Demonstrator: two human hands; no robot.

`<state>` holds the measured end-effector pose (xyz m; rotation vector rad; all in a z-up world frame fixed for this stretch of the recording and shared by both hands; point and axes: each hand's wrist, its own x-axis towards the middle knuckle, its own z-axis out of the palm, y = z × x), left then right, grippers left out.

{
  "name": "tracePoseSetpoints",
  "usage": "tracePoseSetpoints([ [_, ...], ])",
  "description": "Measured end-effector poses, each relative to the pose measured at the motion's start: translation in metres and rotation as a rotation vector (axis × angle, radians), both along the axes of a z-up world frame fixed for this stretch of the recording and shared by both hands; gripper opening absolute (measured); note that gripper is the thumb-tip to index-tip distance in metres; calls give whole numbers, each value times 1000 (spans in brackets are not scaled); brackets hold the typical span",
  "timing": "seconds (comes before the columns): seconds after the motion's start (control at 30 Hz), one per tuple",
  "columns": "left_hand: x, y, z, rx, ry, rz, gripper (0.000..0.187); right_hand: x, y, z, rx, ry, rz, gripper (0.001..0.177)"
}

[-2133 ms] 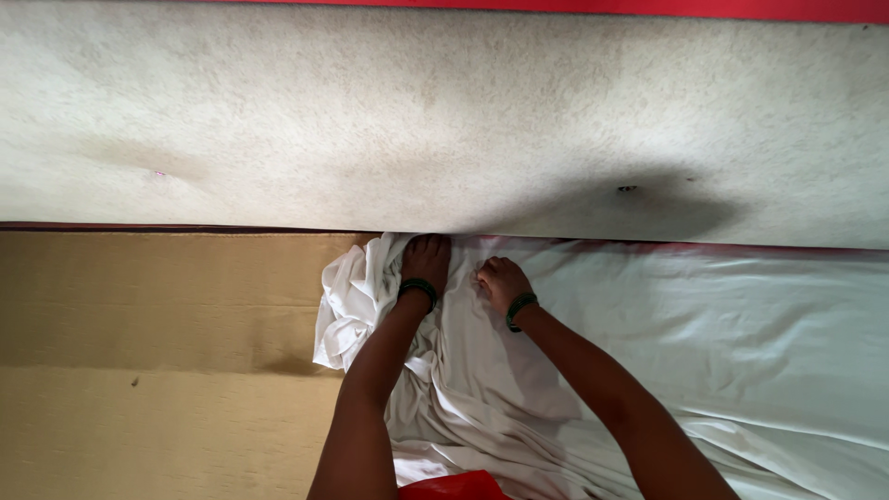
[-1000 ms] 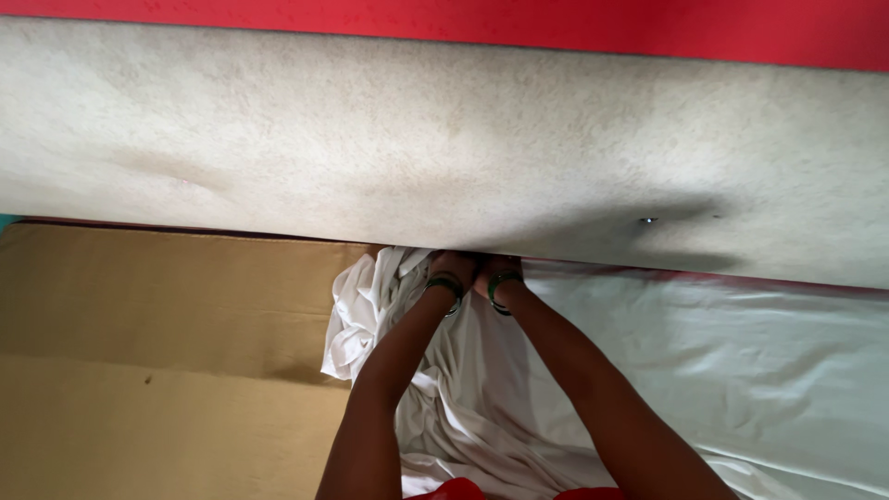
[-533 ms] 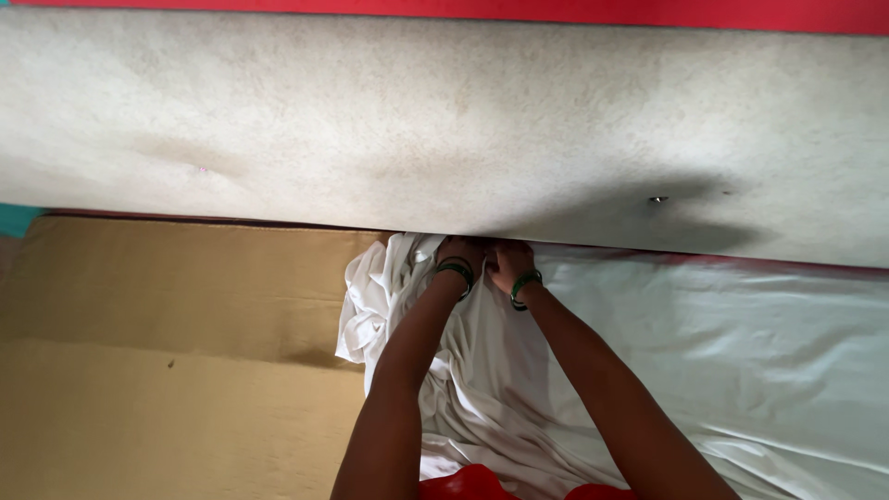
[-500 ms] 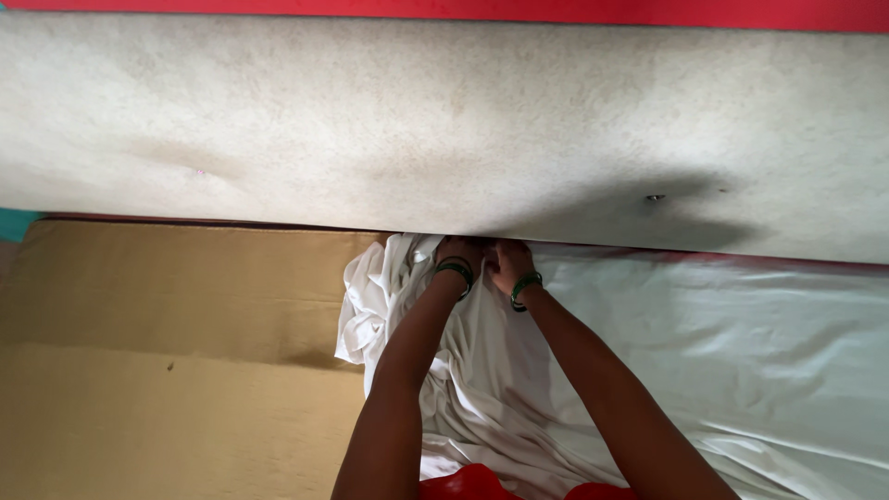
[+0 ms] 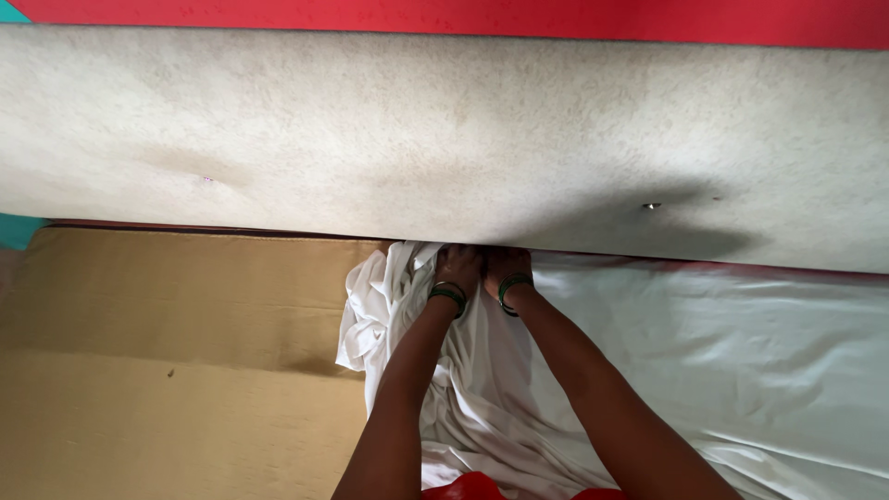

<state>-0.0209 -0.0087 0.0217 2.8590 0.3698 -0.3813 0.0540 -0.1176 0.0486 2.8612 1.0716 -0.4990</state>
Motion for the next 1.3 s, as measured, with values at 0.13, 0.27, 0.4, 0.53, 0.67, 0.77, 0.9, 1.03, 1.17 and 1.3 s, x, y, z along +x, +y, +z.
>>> tracePoseSetpoints([
  [0.13, 3, 0, 19, -20, 4, 19, 45, 10, -6, -17, 17, 45, 10, 58],
  [0.27, 13, 1, 29, -37, 46, 50, 53, 39, -24, -47, 11, 137, 48, 53],
  [0.4, 14, -5, 41, 25, 35, 8, 75, 33, -61, -48, 385, 36, -78, 57],
  [0.53, 17, -18, 56, 104, 90, 24, 75, 26, -90, -23, 321, -89, -86, 61],
  [0.67, 23, -22, 61, 114, 161, 36, 79, 24, -80, -13, 194, -86, -81, 62],
  [0.77, 25, -19, 45, 106, 182, 33, 80, 25, -73, -9, 128, -74, -71, 56],
  [0.9, 29, -32, 7, 122, -3, 95, 63, 29, -61, -3, -26, -37, -47, 55],
  [1.03, 22, -47, 3, 185, -41, -115, 58, 26, -61, -1, -69, -17, -58, 59],
  [1.17, 25, -45, 38, 20, 41, 24, 66, 25, -64, -2, -55, -32, -47, 61],
  [1.3, 20, -44, 79, -81, 134, 66, 74, 30, -72, -10, 74, -20, -29, 58],
])
